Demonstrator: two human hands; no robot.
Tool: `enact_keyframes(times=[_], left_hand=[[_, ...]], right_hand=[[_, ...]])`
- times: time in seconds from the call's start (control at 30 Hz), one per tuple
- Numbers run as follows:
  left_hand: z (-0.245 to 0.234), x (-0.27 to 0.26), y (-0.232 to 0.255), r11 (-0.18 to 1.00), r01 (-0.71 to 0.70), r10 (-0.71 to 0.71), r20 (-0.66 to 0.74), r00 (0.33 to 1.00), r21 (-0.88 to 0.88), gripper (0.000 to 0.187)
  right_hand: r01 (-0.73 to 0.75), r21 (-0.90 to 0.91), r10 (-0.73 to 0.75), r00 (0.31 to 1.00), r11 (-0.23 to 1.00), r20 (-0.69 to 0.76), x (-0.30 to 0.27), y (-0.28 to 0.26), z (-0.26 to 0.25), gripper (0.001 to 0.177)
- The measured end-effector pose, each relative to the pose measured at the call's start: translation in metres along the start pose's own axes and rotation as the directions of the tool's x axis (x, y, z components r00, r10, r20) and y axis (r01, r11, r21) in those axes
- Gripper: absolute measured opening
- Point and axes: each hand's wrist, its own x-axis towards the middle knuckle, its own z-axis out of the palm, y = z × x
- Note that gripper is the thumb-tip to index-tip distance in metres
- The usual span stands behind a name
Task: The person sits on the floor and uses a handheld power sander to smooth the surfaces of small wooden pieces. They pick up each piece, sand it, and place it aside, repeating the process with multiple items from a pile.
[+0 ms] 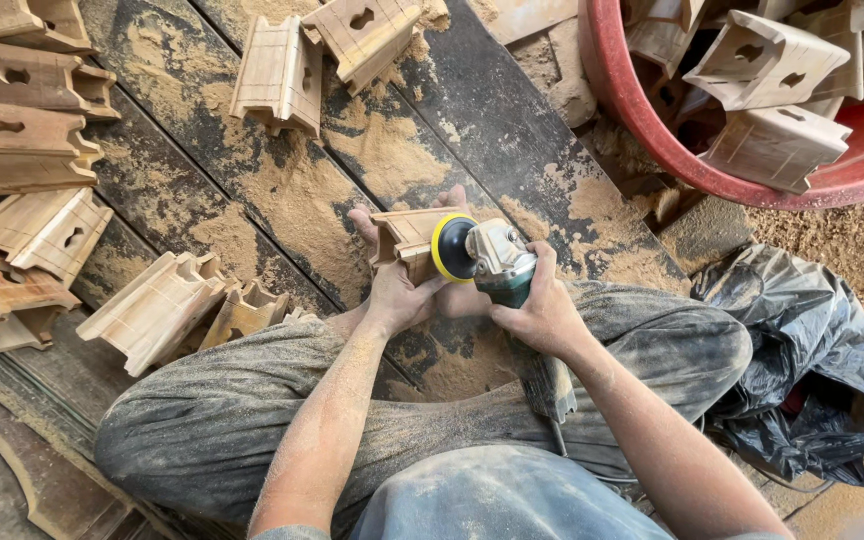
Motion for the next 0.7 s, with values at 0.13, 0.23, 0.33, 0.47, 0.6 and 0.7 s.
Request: enact_keyframes(times=[0.13, 0.23, 0.33, 0.47, 0.6, 0.7], left_hand=[[-0.001, -0.002, 0.000, 1.000, 0.014, -0.014, 0.008, 1.000, 0.019, 0.032], [-0.002, 0.000, -0.012, 0.999, 0.029, -0.029, 0.008, 1.000, 0.043, 0.032], [0.002, 0.004, -0.046, 0.999, 0.019, -0.020, 0.013, 1.000, 0.051, 0.034], [0.005, 0.011, -0.063, 0.999, -0.004, 0.004, -0.002, 1.000, 0.047, 0.040], [0.000, 0.008, -0.049, 0.998, -0.012, 0.011, 0.013, 1.000, 0.064, 0.041], [0.002, 0.005, -0.053, 0.999, 0.029, -0.028, 0.045, 0.999, -0.038, 0.048]], right_hand=[[-0.024, -0.004, 0.024, 1.000, 1.000, -0.016, 0.002, 0.000, -0.010, 0.093], [-0.043, -0.008, 0.042, 0.999, 0.999, -0.033, 0.008, 0.006, -0.016, 0.090], [-0.094, 0.008, 0.094, 0.995, 0.996, -0.044, 0.012, 0.019, -0.017, 0.092], [-0.121, 0.010, 0.122, 0.990, 0.993, -0.073, 0.025, 0.028, -0.024, 0.093], [-0.150, 0.083, 0.160, 0.978, 0.985, -0.137, 0.025, 0.029, -0.035, 0.091], [-0.209, 0.144, 0.234, 0.954, 0.967, -0.186, 0.015, 0.038, -0.045, 0.097]])
